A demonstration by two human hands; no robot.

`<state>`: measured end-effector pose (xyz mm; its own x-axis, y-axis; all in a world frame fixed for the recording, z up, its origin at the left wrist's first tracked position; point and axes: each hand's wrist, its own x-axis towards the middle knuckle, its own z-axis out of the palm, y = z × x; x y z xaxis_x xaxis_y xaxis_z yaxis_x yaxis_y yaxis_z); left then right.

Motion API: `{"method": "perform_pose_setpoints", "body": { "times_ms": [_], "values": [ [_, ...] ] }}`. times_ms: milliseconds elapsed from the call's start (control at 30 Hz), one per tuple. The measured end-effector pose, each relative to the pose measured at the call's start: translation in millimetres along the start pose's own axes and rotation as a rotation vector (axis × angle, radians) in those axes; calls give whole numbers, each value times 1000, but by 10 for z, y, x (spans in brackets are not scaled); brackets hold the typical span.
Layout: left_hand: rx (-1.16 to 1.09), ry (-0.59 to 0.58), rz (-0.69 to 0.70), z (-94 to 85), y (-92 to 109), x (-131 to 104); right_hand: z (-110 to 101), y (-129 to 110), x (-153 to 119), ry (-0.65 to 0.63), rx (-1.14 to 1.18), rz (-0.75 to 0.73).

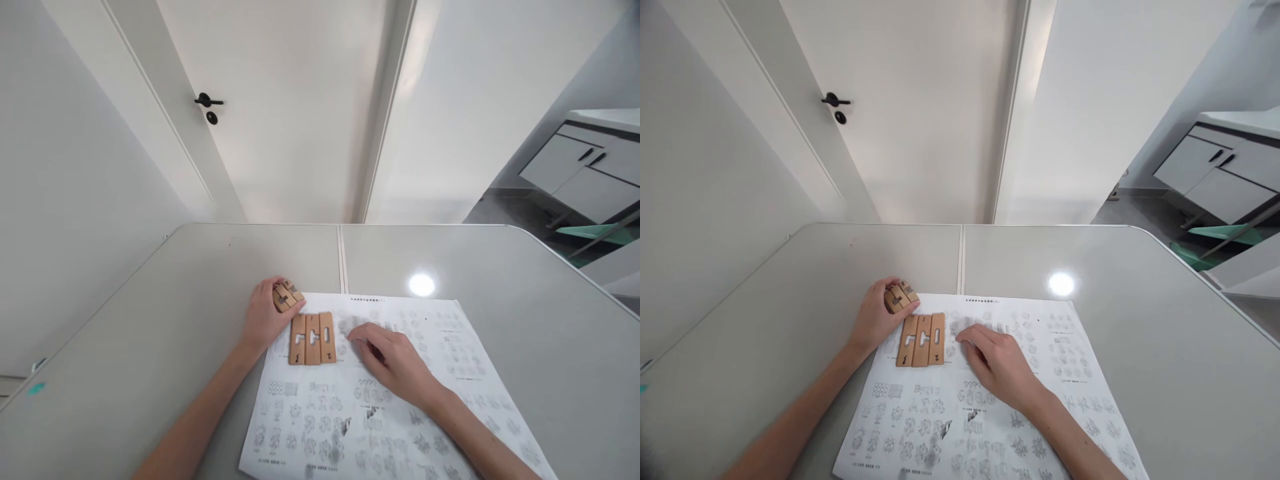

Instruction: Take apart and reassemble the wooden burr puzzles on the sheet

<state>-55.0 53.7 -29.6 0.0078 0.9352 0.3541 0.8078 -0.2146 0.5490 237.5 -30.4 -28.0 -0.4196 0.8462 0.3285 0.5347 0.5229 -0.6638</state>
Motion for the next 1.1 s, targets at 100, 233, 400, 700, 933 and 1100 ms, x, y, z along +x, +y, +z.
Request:
{"method": "perform_pose_setpoints", "body": {
  "times_ms": [100,233,400,700,933,1100],
  "values": [
    [-1,7,-1,-6,7,1,-1,-4,2,1,9,5],
    [0,11,2,-13,12,-4,-7,-8,3,4,11,4],
    [-14,31,12,-24,20,-3,-10,-5,0,3,0,0],
    [-19,57,28,-27,20,-13,-4,-5,1,-1,17,2],
    [14,83,87,-46,70,-22,-16,-27,7,0,-3,-3],
    [37,75,116,-73,113,-41,-11,-34,11,6,7,-4]
  ]
}}
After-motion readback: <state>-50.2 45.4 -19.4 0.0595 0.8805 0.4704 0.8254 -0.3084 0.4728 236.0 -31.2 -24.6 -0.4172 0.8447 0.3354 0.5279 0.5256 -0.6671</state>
